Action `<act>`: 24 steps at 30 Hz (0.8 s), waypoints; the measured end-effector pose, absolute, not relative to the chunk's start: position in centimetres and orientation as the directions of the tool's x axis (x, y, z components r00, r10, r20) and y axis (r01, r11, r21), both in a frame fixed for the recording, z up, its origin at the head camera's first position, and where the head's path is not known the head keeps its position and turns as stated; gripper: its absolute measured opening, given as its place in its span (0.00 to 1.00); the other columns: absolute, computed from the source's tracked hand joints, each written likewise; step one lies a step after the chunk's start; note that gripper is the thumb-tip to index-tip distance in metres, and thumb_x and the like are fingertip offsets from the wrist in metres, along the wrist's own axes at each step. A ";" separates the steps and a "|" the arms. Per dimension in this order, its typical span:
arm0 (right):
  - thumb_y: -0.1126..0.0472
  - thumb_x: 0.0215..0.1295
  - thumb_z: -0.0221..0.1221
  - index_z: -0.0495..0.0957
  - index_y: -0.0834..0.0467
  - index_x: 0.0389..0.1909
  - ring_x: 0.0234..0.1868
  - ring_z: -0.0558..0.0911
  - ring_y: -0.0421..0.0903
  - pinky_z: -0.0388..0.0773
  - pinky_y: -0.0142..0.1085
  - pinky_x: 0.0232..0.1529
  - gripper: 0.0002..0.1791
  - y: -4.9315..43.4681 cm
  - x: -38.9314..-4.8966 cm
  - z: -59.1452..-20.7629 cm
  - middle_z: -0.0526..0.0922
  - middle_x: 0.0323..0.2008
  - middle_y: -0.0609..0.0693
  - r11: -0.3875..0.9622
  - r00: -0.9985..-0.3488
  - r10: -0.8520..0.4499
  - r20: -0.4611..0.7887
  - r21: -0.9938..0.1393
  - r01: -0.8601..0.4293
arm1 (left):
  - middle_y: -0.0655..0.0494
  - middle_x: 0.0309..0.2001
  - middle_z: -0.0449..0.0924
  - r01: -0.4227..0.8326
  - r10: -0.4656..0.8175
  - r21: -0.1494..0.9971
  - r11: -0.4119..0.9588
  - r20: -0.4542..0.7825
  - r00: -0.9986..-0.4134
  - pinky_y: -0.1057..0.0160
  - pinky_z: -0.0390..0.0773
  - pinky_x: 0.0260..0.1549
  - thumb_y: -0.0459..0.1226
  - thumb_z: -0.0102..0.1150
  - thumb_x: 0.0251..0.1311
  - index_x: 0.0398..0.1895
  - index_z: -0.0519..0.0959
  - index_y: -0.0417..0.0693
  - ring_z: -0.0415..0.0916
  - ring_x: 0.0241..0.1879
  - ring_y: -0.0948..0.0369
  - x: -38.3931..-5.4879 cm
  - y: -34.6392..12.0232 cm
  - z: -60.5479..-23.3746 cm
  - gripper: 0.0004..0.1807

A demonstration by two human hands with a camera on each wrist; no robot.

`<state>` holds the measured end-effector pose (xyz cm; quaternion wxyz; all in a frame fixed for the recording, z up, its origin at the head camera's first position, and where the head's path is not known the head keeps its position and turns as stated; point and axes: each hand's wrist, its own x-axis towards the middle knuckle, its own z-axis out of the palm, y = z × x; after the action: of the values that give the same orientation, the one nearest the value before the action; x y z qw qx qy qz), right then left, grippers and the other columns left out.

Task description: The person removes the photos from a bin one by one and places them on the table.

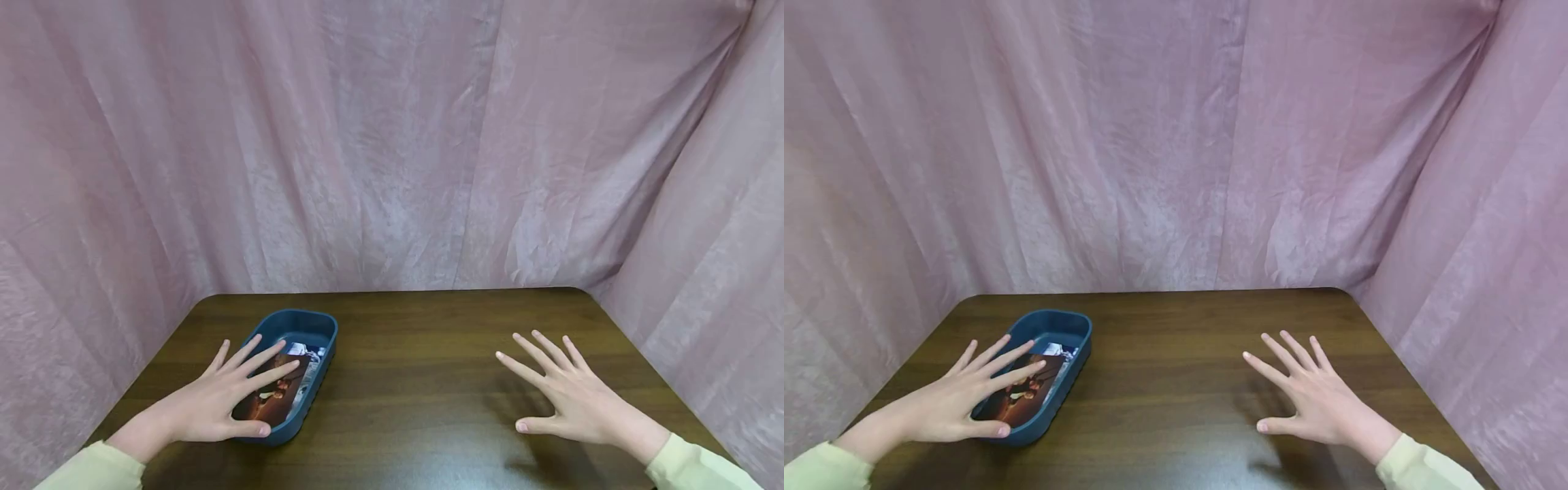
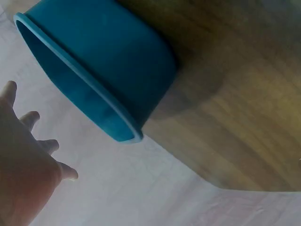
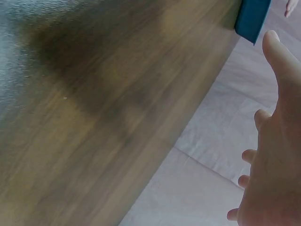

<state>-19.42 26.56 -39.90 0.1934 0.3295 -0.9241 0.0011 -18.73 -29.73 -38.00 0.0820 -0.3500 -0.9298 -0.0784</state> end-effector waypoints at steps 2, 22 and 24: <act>0.27 0.51 0.62 0.57 0.43 0.76 0.81 0.34 0.47 0.13 0.45 0.73 0.53 26.4 -19.5 -39.8 0.50 0.79 0.52 0.777 -0.700 -0.616 0.362 0.132 -0.615 | 0.55 0.80 0.45 0.649 0.618 0.124 0.751 0.215 -0.756 0.20 0.35 0.61 0.60 0.64 0.55 0.77 0.57 0.68 0.23 0.80 0.56 -18.3 -30.1 -38.1 0.46; 0.27 0.51 0.63 0.57 0.44 0.76 0.80 0.46 0.53 0.15 0.41 0.74 0.54 24.4 -20.7 -38.9 0.49 0.79 0.50 0.705 -0.624 -0.688 0.370 0.138 -0.696 | 0.27 0.72 0.52 0.325 0.267 0.400 0.857 0.195 -0.944 0.22 0.60 0.50 0.49 0.70 0.55 0.80 0.45 0.50 0.56 0.65 0.24 -16.4 -35.0 -39.8 0.56; 0.26 0.52 0.61 0.56 0.43 0.77 0.80 0.46 0.53 0.15 0.40 0.74 0.53 24.2 -20.8 -38.8 0.48 0.79 0.50 0.698 -0.618 -0.696 0.365 0.144 -0.701 | 0.27 0.70 0.56 0.313 0.259 0.409 0.857 0.184 -0.948 0.25 0.65 0.50 0.49 0.70 0.55 0.79 0.47 0.42 0.60 0.64 0.27 -16.5 -35.3 -40.0 0.56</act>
<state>-20.81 24.17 -38.79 0.2004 0.3882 -0.8995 0.0064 -16.45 -35.31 -40.01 0.0612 -0.1486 -0.9617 -0.2220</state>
